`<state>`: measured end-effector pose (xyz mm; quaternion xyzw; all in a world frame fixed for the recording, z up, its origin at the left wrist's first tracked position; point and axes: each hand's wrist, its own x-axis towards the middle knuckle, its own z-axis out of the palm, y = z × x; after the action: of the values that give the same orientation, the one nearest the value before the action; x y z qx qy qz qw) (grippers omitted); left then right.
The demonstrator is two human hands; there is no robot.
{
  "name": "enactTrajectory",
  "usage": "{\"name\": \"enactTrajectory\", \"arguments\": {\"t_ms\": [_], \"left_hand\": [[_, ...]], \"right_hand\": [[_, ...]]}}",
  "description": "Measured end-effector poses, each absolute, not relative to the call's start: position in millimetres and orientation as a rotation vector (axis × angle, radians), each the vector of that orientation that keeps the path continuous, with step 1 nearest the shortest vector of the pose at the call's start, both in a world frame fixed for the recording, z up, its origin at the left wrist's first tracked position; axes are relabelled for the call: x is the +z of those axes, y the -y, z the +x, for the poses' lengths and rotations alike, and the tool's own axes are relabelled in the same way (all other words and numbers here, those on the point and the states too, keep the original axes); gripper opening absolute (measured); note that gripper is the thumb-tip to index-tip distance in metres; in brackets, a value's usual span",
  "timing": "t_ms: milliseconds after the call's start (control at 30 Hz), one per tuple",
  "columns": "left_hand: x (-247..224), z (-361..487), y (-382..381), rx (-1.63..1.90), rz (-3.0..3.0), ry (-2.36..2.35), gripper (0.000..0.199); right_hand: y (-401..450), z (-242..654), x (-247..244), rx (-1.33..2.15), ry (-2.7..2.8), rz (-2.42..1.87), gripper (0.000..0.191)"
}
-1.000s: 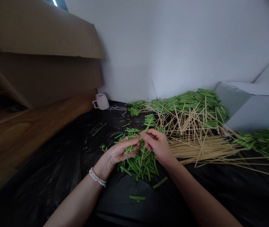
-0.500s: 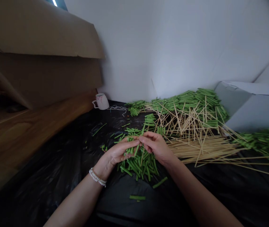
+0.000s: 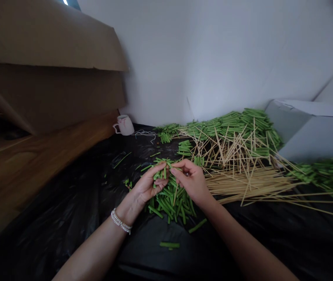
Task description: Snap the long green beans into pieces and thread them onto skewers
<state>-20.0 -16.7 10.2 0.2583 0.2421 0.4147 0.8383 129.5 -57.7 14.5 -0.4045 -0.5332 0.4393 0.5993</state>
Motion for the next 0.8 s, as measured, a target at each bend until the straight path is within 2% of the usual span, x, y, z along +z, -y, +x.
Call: {"name": "enactTrajectory", "arguments": {"t_ms": [167,433,600,800], "left_hand": [[12.0,-23.2,18.8,0.877,0.546,-0.482,0.012],[8.1,-27.3,24.3,0.788,0.741,-0.493,0.020],[12.8,-14.2,22.6,0.952,0.700,-0.473,0.021],[12.6,-13.9,16.6,1.133,0.703,-0.673,0.023]], "right_hand": [[58.9,128.2,15.5,1.011,1.226,-0.911,0.020],[54.0,132.2,13.2,1.457,0.955,-0.782,0.036],[52.2,128.4,4.4,1.224,1.093,-0.900,0.029],[65.3,119.3,6.8,0.838,1.377,-1.029,0.018]]}}
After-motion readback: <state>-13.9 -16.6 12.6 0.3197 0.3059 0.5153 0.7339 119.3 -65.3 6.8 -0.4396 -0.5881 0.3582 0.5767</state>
